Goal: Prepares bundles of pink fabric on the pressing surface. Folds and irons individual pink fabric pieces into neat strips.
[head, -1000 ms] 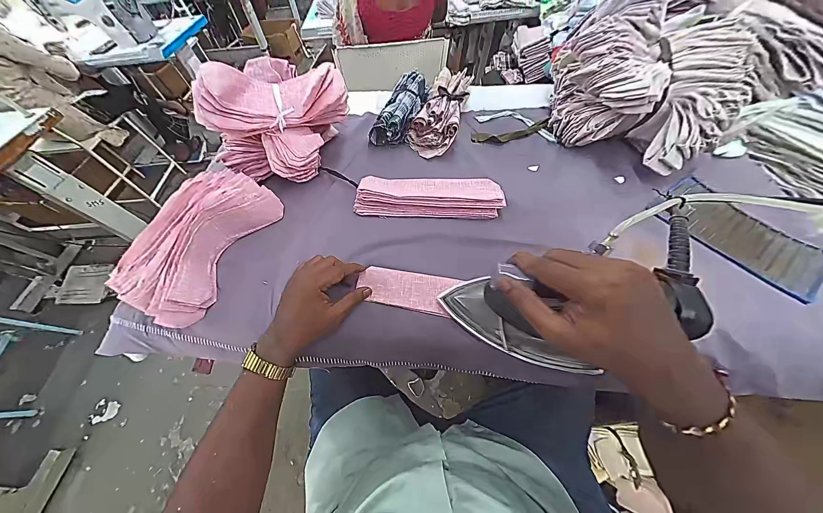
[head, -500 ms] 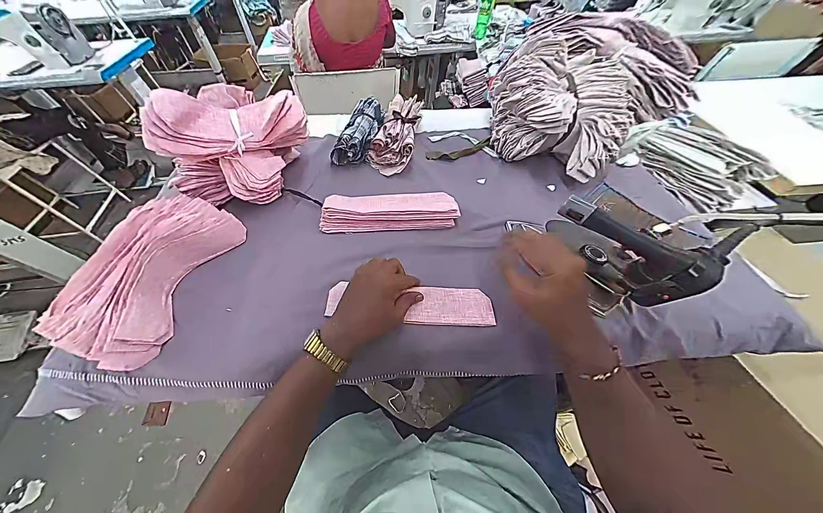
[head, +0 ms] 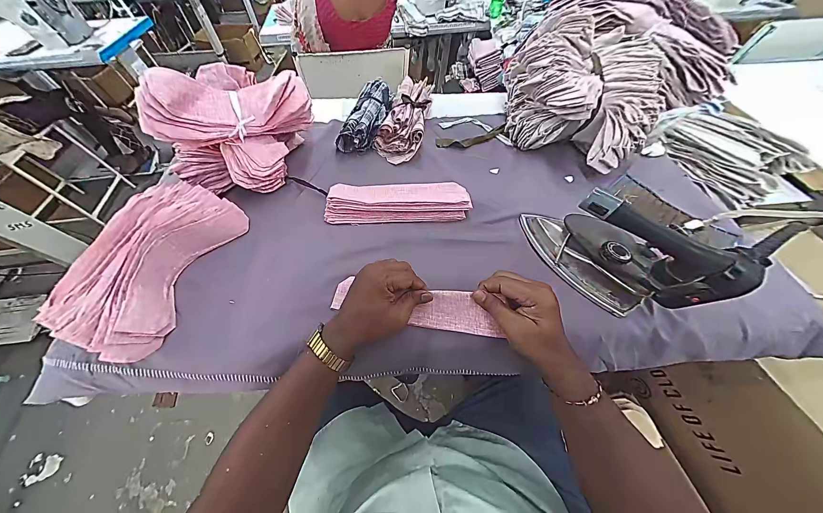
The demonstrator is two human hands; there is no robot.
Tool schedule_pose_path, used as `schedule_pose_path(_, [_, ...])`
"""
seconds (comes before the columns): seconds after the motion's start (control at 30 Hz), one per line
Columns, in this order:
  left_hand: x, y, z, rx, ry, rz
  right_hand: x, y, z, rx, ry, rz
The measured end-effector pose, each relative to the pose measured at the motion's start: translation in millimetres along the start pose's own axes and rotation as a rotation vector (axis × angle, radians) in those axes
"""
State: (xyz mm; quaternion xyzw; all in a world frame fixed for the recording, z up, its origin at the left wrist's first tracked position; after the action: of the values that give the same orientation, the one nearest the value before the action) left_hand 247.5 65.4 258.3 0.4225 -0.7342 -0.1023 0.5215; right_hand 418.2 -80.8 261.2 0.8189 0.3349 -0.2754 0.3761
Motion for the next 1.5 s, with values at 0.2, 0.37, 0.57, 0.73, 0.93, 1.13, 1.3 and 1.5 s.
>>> schedule_pose_path(0.2, [-4.1, -2.0, -0.4, -0.039, 0.041, -0.012, 4.4, -0.3, 2.9, -0.001, -0.028, -0.007])
schedule_pose_path(0.37, [-1.5, -2.4, 0.1, -0.005, 0.043, -0.076, 1.5, -1.6, 4.9, 0.013, 0.001, -0.002])
schedule_pose_path(0.57, [-11.2, 11.2, 5.5, 0.0, 0.2, -0.33, 5.0, 1.2, 2.9, 0.031, -0.032, 0.058])
schedule_pose_path(0.73, [-31.4, 56.2, 23.6, -0.001, 0.419, -0.54, 6.9, 10.5, 3.6, 0.141, -0.085, 0.278])
schedule_pose_path(0.93, [-33.1, 70.6, 44.4, 0.013, 0.5, -0.526, -18.1, -2.8, 22.6, 0.102, 0.035, 0.523])
schedule_pose_path(1.13, [-43.8, 73.2, 69.2, 0.051, 0.481, -0.395, -15.4, -30.2, 68.3, 0.021, 0.102, 0.726])
schedule_pose_path(1.3, [-43.1, 72.9, 65.4, 0.097, 0.529, -0.35, -25.8, -26.6, 45.4, 0.116, 0.109, 0.695])
schedule_pose_path(1.5, [-10.0, 62.7, 69.4, 0.162, 0.18, -0.511, -28.6, -19.3, 31.8, -0.026, 0.032, 0.595])
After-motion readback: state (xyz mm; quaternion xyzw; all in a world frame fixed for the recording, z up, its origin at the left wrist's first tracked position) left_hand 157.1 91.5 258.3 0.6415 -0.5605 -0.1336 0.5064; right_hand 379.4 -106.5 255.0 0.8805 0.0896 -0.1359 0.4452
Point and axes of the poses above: each hand's wrist, its own z-axis away from the middle knuckle, its own y-axis out of the back of the hand, x = y × z, the point moved 7 cm from there along -z, towards the middle knuckle, and after that the axes turned 3 degrees about -x, right-handed, at the moved point
